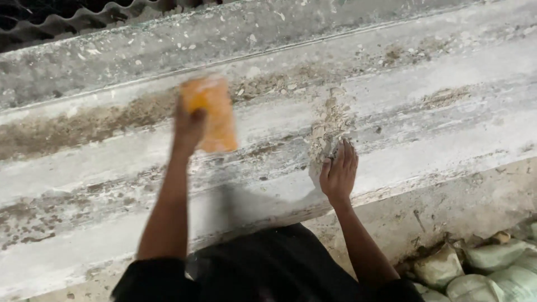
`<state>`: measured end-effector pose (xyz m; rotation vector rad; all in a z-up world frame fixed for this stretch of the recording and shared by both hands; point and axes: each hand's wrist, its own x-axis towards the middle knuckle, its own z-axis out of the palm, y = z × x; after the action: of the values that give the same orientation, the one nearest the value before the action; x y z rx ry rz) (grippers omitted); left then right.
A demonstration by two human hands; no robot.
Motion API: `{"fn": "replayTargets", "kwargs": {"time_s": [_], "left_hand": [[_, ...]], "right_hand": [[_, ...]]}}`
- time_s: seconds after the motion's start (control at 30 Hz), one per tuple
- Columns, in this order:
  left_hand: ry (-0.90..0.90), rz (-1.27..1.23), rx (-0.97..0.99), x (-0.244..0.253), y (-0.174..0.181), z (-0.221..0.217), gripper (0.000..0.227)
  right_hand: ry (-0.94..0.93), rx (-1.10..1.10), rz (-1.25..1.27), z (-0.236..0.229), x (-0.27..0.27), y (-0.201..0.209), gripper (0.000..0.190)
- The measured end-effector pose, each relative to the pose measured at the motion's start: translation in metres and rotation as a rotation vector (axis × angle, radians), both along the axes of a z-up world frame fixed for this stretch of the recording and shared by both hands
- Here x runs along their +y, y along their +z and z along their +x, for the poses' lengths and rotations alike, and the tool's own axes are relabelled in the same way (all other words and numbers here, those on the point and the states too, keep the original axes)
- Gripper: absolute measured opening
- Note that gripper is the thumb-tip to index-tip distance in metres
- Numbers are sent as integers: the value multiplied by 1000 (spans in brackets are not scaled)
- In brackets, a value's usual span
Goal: Cleaning and preparing a molding surface using a sponge and scraper in a gypsum workshop.
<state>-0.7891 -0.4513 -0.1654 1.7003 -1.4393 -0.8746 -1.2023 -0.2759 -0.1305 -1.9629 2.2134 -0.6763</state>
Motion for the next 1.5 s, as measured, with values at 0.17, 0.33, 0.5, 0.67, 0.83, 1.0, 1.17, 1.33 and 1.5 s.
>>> {"fn": "replayTargets", "kwargs": {"time_s": [0.17,0.33,0.5,0.67,0.83,1.0,1.17,1.33,1.5], "left_hand": [[-320,-98,59,-52,16,-274,66],[-498,-11,120,-38,68,-294,75],[-372,115,480,22,35,-81,54],[75,88,577,185,68,161,38],[227,79,417,302,178,248,45],[-63,-59,76,317,123,237,48],[-86,-15,222,240,78,47,61],[-335,207,280,173,95,-82,71],[-980,151,-173,160,212,-48,52]], "right_hand": [[-3,-43,-54,-1,-2,-5,53],[-18,-114,-62,-7,8,-6,52],[-11,-118,-102,-4,8,-12,48],[-3,-50,-88,-13,15,-35,49],[-51,-71,11,29,37,-47,54],[-118,-311,160,107,57,-48,71],[-59,-552,226,177,64,-12,74],[-21,-780,161,166,95,2,63],[-257,-1107,-69,116,177,-1,59]]}}
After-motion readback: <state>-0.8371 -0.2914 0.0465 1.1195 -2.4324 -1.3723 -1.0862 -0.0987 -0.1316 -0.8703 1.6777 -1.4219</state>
